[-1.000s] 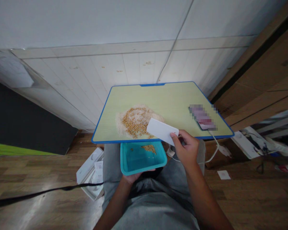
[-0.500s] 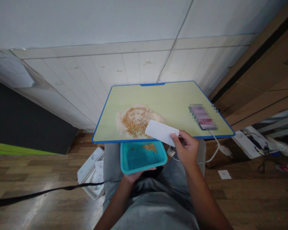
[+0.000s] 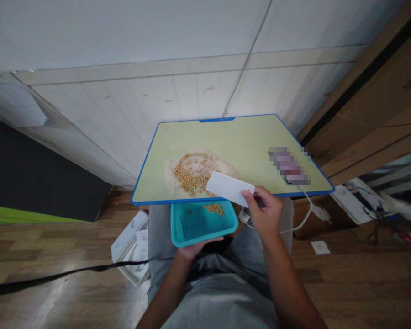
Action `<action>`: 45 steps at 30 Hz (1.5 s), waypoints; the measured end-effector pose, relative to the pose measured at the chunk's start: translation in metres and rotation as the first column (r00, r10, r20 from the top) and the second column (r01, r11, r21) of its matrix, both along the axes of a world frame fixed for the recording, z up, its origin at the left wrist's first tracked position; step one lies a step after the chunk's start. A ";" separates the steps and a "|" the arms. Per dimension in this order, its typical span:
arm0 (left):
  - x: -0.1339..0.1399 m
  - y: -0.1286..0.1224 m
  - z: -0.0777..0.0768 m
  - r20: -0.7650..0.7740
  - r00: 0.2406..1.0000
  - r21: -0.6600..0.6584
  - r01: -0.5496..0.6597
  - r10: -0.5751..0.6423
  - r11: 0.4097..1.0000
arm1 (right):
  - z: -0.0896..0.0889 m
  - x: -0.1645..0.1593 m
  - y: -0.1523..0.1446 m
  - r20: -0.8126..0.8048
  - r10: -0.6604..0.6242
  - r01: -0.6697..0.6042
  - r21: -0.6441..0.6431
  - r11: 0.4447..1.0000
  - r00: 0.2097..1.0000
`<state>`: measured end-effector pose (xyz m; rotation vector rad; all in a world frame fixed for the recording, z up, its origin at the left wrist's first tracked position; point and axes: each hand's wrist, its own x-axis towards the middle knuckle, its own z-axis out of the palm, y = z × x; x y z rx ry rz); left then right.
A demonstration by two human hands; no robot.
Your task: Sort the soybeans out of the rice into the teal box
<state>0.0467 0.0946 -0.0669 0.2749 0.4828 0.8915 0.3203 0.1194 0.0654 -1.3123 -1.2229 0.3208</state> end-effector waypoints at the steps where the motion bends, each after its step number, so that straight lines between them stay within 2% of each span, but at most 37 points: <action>1: 0.000 0.000 0.001 -0.013 1.000 -0.009 -0.004 0.003 1.000 | 0.001 -0.001 0.000 -0.001 0.010 -0.010 -0.004 1.000 1.000; 12: -0.001 -0.002 0.004 -0.097 0.995 -0.041 -0.034 0.030 0.999 | 0.005 -0.005 0.000 -0.009 0.098 -0.098 0.030 0.995 0.995; 19: -0.003 -0.002 0.001 -0.123 0.992 -0.044 -0.049 0.043 0.998 | -0.001 -0.001 -0.004 -0.034 -0.091 0.093 0.085 0.992 0.995; 27: -0.003 -0.003 0.001 -0.126 0.990 -0.079 -0.068 0.057 0.995 | -0.002 0.006 -0.009 0.073 -0.104 0.093 0.147 0.985 0.992; 31: -0.003 -0.003 0.003 -0.150 0.988 -0.068 -0.053 0.042 0.996 | -0.002 0.007 -0.009 0.079 -0.073 0.062 0.132 0.989 0.994; 39: 0.000 -0.003 0.009 -0.191 0.980 -0.090 -0.068 0.050 0.994 | -0.005 0.000 -0.006 -0.008 -0.067 0.067 0.054 0.996 0.998; 45: 0.001 -0.003 0.013 -0.213 0.977 -0.056 -0.041 0.028 0.998 | -0.005 -0.003 -0.004 -0.079 -0.026 0.027 0.016 0.999 0.997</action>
